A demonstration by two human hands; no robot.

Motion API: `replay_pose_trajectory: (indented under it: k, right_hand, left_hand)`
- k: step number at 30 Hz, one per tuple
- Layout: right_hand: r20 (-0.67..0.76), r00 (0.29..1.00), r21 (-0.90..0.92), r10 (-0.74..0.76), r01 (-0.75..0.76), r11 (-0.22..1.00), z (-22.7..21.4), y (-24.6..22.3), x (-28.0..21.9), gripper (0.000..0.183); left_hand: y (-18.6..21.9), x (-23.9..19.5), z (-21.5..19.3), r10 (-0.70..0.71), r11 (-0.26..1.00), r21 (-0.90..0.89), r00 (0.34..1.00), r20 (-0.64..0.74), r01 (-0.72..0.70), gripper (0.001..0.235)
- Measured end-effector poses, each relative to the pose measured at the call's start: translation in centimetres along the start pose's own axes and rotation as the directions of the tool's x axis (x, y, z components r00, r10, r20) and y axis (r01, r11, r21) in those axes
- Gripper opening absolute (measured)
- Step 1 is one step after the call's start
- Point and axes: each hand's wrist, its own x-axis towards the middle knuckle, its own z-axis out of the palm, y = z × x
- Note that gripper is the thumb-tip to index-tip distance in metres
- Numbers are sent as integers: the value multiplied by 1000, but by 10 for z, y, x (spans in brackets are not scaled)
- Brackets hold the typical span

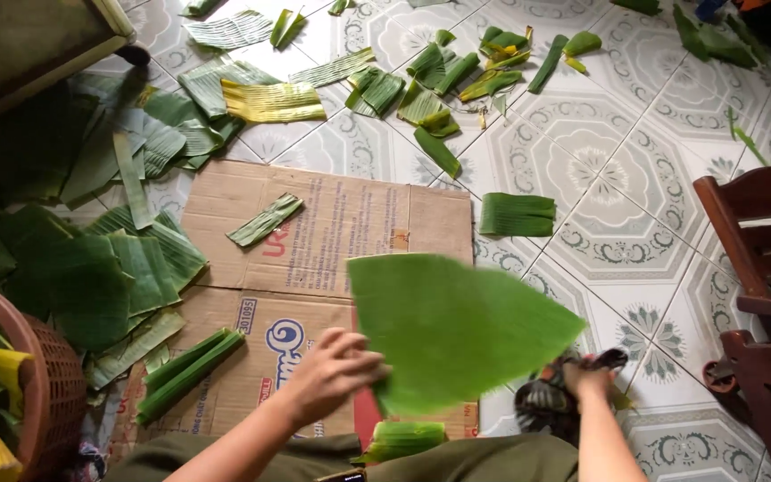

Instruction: The person sits on the floor and wipes individual banana leaves with a cloth. They pick up leaves from a pile, wipe them, and place them into a basket. The process is repeated for multiple leaves.

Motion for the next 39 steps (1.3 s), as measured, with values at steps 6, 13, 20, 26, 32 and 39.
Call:
replay_pose_trajectory:
  k: [6,13,20,26,32,39]
  right_hand:
    - [-654,741,317,-150,449,835,-39,-79,-86,48]
    - [244,-35,-79,-969,995,-56,141,-104,-302,58]
    - [109,874,-310,-474,483,819,146,-256,-214,55]
    - [774,-4,-313,-633,867,-388,173,-177,-370,68]
    - [104,936,-209,-336,351,913,82,-260,-199,51]
    - [824,453,-544,-340,801,-250,78,-231,-358,71]
  left_hand:
    - [-32,-146,71,-614,782,329,561,556,530,17]
    - [-4,-172,111,-590,799,436,397,703,413,16]
    - [-10,-184,122,-564,797,370,371,737,476,19]
    - [-10,-192,136,-528,840,310,537,658,446,16]
    - [-12,-172,116,-490,870,365,496,717,332,12]
    - [-13,-188,146,-495,869,403,518,698,287,15]
